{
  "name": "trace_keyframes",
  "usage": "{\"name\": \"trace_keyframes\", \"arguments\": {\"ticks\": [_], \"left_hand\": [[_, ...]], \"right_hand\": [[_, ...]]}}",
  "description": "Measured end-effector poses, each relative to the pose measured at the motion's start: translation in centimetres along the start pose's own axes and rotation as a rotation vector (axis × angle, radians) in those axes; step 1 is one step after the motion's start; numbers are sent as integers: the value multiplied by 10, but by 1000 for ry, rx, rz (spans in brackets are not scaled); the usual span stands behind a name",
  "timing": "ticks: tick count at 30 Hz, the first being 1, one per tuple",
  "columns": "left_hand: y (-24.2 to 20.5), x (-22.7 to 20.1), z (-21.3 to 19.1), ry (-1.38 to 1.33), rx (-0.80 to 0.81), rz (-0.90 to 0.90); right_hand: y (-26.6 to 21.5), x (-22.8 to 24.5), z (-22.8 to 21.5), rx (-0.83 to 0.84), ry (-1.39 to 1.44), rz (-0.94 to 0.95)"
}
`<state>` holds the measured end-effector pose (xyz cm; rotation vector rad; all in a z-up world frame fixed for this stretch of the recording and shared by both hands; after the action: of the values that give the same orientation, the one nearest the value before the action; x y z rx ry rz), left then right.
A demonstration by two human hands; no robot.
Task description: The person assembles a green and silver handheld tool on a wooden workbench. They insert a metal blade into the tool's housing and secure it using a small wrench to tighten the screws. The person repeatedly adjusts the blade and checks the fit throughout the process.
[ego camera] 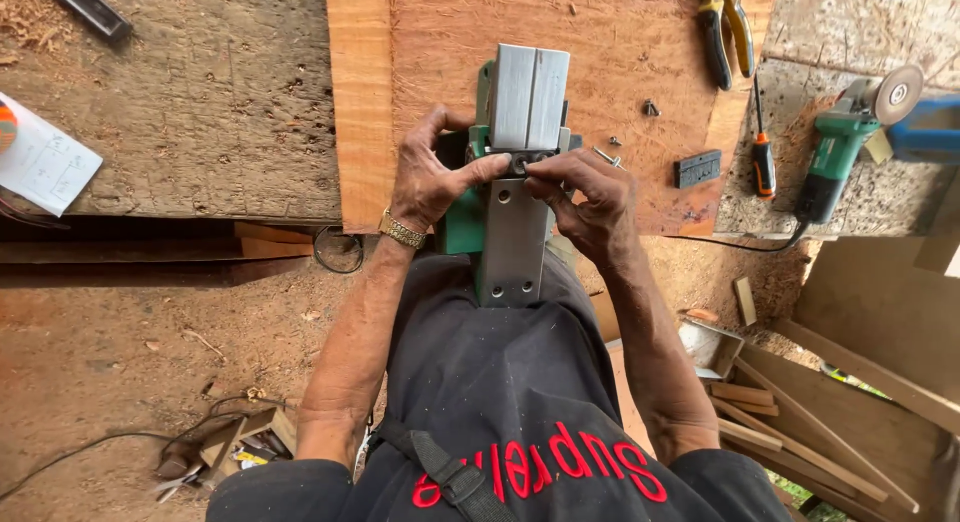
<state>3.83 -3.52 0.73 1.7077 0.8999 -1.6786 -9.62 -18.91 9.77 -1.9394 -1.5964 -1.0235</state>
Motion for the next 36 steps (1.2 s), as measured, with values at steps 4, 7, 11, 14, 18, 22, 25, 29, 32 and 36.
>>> {"name": "trace_keyframes", "arguments": {"ticks": [4,7,11,14,18,22,25,29,32,36], "left_hand": [[-1,-1,0,-69,-7,-22],[0,-2,-1,-52,-2,-11],[2,-2,0,-31,10,8],[2,0,1,-17,10,23],[0,-1,-1,2,21,40],[1,5,-4,46,38,84],[-3,7,-1,33,44,146],[-2,6,-1,-4,34,102],[-1,6,1,-40,43,79],[-1,10,1,-46,25,52]], "right_hand": [[2,1,4,-46,-28,12],[2,-7,3,-44,11,102],[4,-6,2,-37,37,103],[5,0,3,-52,0,96],[7,22,10,-95,-273,-97],[5,23,14,-137,-342,-163],[-1,21,16,-154,-365,-190],[1,29,11,-151,-353,-229],[1,30,10,-149,-357,-210],[2,34,13,-203,-486,-252]]}}
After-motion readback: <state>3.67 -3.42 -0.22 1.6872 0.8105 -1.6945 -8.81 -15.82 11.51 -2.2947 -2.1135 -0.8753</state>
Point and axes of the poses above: each hand's wrist, its own y-axis towards the middle knuckle, its own z-axis out of the palm, x = y × z, the point moved 4 cm from there along y, towards the middle knuckle, and after that the axes turned 1 degree about -y, right-handed, at the moved point
